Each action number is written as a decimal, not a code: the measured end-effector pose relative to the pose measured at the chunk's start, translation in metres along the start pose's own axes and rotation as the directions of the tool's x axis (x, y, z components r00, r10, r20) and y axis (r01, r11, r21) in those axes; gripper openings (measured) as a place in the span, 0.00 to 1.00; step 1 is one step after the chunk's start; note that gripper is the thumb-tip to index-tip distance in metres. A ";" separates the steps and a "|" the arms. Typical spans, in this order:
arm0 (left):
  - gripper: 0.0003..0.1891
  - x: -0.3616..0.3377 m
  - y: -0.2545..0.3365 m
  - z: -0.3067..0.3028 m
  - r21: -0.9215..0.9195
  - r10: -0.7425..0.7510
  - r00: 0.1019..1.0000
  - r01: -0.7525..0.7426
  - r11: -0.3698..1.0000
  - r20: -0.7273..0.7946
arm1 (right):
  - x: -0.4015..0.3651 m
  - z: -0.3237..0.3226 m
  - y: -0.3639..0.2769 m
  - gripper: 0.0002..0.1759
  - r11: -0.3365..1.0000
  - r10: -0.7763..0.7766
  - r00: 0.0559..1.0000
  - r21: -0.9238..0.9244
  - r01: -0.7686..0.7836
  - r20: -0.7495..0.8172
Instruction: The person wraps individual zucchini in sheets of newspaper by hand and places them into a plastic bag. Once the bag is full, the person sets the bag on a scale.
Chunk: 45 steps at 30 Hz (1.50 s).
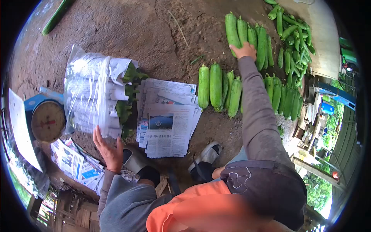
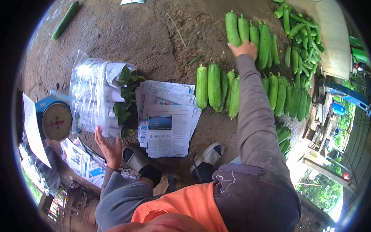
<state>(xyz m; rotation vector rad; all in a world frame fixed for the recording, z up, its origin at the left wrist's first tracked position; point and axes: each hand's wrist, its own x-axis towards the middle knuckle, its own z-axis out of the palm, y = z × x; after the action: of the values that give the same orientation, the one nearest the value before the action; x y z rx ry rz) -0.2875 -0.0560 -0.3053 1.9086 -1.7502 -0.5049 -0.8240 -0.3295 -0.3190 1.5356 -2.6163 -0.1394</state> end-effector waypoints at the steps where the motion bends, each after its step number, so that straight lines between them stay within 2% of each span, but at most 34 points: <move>1: 0.46 -0.008 0.002 -0.002 0.051 0.050 0.998 -0.049 0.997 -0.023 | -0.004 0.003 0.007 0.45 0.994 0.028 0.995 -0.108 -0.017 0.094; 2: 0.47 -0.018 0.003 -0.003 -0.003 0.051 0.999 -0.051 0.999 -0.005 | -0.005 0.014 0.013 0.46 0.989 0.019 0.998 -0.147 -0.009 0.064; 3: 0.43 -0.027 0.001 0.000 0.008 0.090 0.996 -0.090 0.996 -0.029 | -0.005 0.026 0.019 0.47 0.983 0.003 0.999 -0.184 0.004 0.037; 5: 0.33 -0.047 -0.002 0.004 0.174 0.172 0.975 -0.196 0.965 0.142 | 0.000 0.026 0.020 0.47 0.974 -0.040 0.994 -0.217 0.063 0.106; 6: 0.28 -0.049 -0.003 0.008 0.039 0.282 0.925 -0.301 0.953 0.255 | 0.001 0.033 0.029 0.46 0.991 -0.098 0.995 -0.094 0.098 0.007; 7: 0.24 -0.052 -0.004 0.013 -0.103 0.386 0.855 -0.374 0.922 0.346 | 0.005 0.038 0.036 0.46 0.987 -0.057 0.998 0.148 0.058 -0.010; 8: 0.23 -0.063 -0.005 0.020 -0.113 0.426 0.788 -0.422 0.899 0.445 | 0.018 0.043 0.049 0.48 0.929 -0.070 0.996 0.368 0.043 0.061; 9: 0.21 -0.075 -0.005 0.031 -0.146 0.467 0.703 -0.468 0.872 0.536 | 0.045 0.065 0.072 0.52 0.927 0.021 0.999 0.374 -0.006 -0.038; 10: 0.23 -0.086 -0.010 0.043 -0.151 0.498 0.650 -0.514 0.844 0.574 | 0.064 0.070 0.090 0.47 0.908 0.079 0.981 0.419 0.001 -0.174; 11: 0.24 -0.096 -0.014 0.055 -0.170 0.536 0.587 -0.563 0.809 0.607 | 0.060 0.034 0.088 0.49 0.771 0.188 0.980 0.608 -0.191 0.068; 13: 0.27 -0.113 -0.019 0.073 -0.139 0.534 0.546 -0.604 0.785 0.646 | 0.058 -0.012 0.100 0.45 0.561 0.232 0.972 0.813 -0.156 0.027; 14: 0.29 -0.114 -0.022 0.078 -0.128 0.539 0.519 -0.631 0.765 0.663 | 0.051 -0.041 0.105 0.41 0.488 0.157 0.988 0.869 -0.080 0.003; 15: 0.30 -0.112 -0.024 0.080 -0.105 0.518 0.545 -0.615 0.781 0.659 | 0.041 -0.073 0.113 0.36 0.411 0.089 0.996 0.912 -0.010 -0.029; 17: 0.31 -0.112 -0.023 0.088 -0.088 0.488 0.587 -0.578 0.812 0.646 | 0.039 -0.126 0.150 0.28 0.044 0.035 0.997 0.997 0.068 -0.069; 18: 0.33 -0.109 -0.021 0.087 -0.020 0.472 0.599 -0.606 0.795 0.647 | 0.020 -0.160 0.150 0.23 -0.095 0.040 0.997 0.993 0.070 -0.066; 21: 0.32 -0.111 -0.028 0.102 0.087 0.482 0.638 -0.651 0.754 0.601 | -0.088 -0.170 0.109 0.21 -0.220 -0.040 0.997 0.974 0.055 -0.065; 23: 0.35 -0.106 -0.021 0.095 0.025 0.458 0.625 -0.607 0.794 0.633 | -0.130 -0.112 0.089 0.22 0.016 0.010 1.000 1.000 -0.021 0.021; 24: 0.37 -0.104 -0.018 0.090 0.001 0.438 0.616 -0.580 0.814 0.655 | -0.171 -0.098 0.065 0.23 0.115 -0.081 0.989 0.987 -0.114 0.123; 25: 0.39 -0.103 -0.016 0.087 0.024 0.436 0.602 -0.604 0.796 0.669 | -0.211 -0.088 0.038 0.29 0.112 -0.248 0.940 0.970 -0.214 0.236; 26: 0.40 -0.102 -0.014 0.084 0.049 0.432 0.589 -0.627 0.778 0.684 | -0.236 -0.072 0.020 0.31 0.350 -0.427 0.835 0.915 -0.202 0.347; 27: 0.42 -0.102 -0.012 0.082 0.074 0.424 0.576 -0.648 0.758 0.699 | -0.269 -0.062 -0.010 0.33 0.448 -0.561 0.754 0.891 -0.071 0.342; 28: 0.38 -0.102 -0.011 0.082 0.089 0.434 0.578 -0.664 0.742 0.691 | -0.296 -0.037 -0.027 0.35 0.366 -0.689 0.662 0.930 -0.035 0.296; 29: 0.36 -0.105 -0.012 0.086 0.092 0.443 0.589 -0.664 0.742 0.676 | -0.316 -0.019 -0.046 0.37 0.403 -0.801 0.517 0.911 0.092 0.302; 31: 0.33 -0.108 -0.016 0.092 0.112 0.459 0.618 -0.664 0.739 0.638 | -0.356 0.012 -0.076 0.40 0.383 -0.885 0.383 0.882 0.275 0.265; 33: 0.26 -0.110 -0.024 0.099 0.048 0.468 0.588 -0.654 0.755 0.659 | -0.380 0.030 -0.092 0.42 0.373 -0.912 0.337 0.811 0.450 0.233; 34: 0.24 -0.111 -0.028 0.102 0.018 0.489 0.580 -0.656 0.754 0.651 | -0.386 0.038 -0.096 0.41 0.373 -0.908 0.364 0.796 0.478 0.207; 37: 0.16 -0.112 -0.035 0.096 -0.069 0.576 0.585 -0.666 0.743 0.571 | -0.395 0.033 -0.093 0.37 0.392 -0.845 0.534 0.711 0.583 0.028; 38: 0.14 -0.111 -0.035 0.092 -0.096 0.608 0.590 -0.671 0.735 0.531 | -0.397 0.030 -0.089 0.31 0.373 -0.812 0.582 0.732 0.570 -0.039; 41: 0.09 -0.109 -0.033 0.081 -0.181 0.618 0.635 -0.615 0.768 0.464 | -0.407 0.013 -0.063 0.26 0.255 -0.839 0.508 0.682 0.685 -0.196; 42: 0.09 -0.108 -0.032 0.080 -0.208 0.601 0.667 -0.576 0.791 0.441 | -0.417 0.007 -0.052 0.22 0.227 -0.870 0.457 0.674 0.703 -0.184; 45: 0.09 -0.108 -0.030 0.076 -0.288 0.555 0.733 -0.475 0.832 0.394 | -0.447 -0.006 -0.031 0.18 0.315 -0.921 0.384 0.709 0.632 0.066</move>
<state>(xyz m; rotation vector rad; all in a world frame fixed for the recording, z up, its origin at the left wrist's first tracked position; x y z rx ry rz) -0.3189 0.0441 -0.3904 1.1422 -2.3451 -0.9090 -0.5800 0.0464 -0.3363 3.3753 -1.7959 0.3206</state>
